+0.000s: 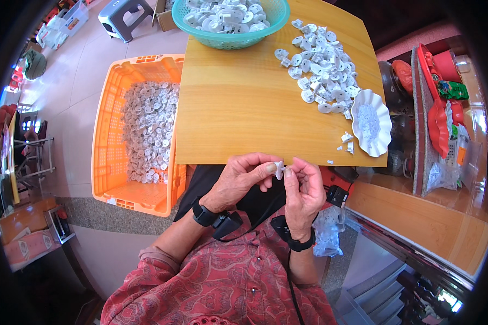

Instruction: Inspecting and sorting small white plastic components on a table.

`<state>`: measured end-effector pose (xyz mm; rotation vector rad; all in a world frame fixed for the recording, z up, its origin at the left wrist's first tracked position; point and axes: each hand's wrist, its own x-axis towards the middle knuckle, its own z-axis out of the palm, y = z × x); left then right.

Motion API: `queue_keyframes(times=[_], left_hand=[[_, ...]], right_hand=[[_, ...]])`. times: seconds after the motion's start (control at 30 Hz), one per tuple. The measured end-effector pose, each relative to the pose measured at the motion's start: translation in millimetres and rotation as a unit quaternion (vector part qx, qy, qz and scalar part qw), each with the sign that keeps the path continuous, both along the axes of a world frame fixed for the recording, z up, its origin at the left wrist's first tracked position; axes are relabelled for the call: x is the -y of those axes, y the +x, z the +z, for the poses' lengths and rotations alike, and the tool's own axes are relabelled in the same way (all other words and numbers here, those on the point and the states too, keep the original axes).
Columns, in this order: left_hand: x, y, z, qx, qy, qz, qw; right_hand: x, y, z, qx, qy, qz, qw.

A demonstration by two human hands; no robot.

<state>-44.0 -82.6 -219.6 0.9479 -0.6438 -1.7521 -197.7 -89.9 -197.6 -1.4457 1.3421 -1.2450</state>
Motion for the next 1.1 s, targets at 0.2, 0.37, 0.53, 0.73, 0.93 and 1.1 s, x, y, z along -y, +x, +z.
queue_keyframes(times=[0.2,0.37,0.53,0.73,0.93,1.1], left_hand=[[0.5,-0.2,0.0,0.011,-0.011,-0.009,1.0],[3.0,1.6,0.7,0.016,-0.018,-0.01,1.0],[6.3,1.0,5.6,0.023,-0.031,-0.009,0.999],[17.7,11.5,16.6,0.006,-0.024,-0.002,1.0],[99.6,65.2,51.7,0.095,-0.102,0.121,0.983],[167.9,105.4,70.3,0.051,-0.152,0.253,0.954]], right_hand=[[-3.1,1.9,-1.1,0.031,0.036,0.003,0.999],[0.0,3.5,3.8,0.023,0.039,0.012,0.999],[2.2,1.2,9.9,0.136,0.112,0.006,0.984],[0.3,-4.8,6.2,0.103,0.103,-0.018,0.989],[-0.5,-26.1,4.3,0.049,0.092,-0.022,0.994],[-2.0,-44.1,-4.9,-0.005,0.078,-0.046,0.996]])
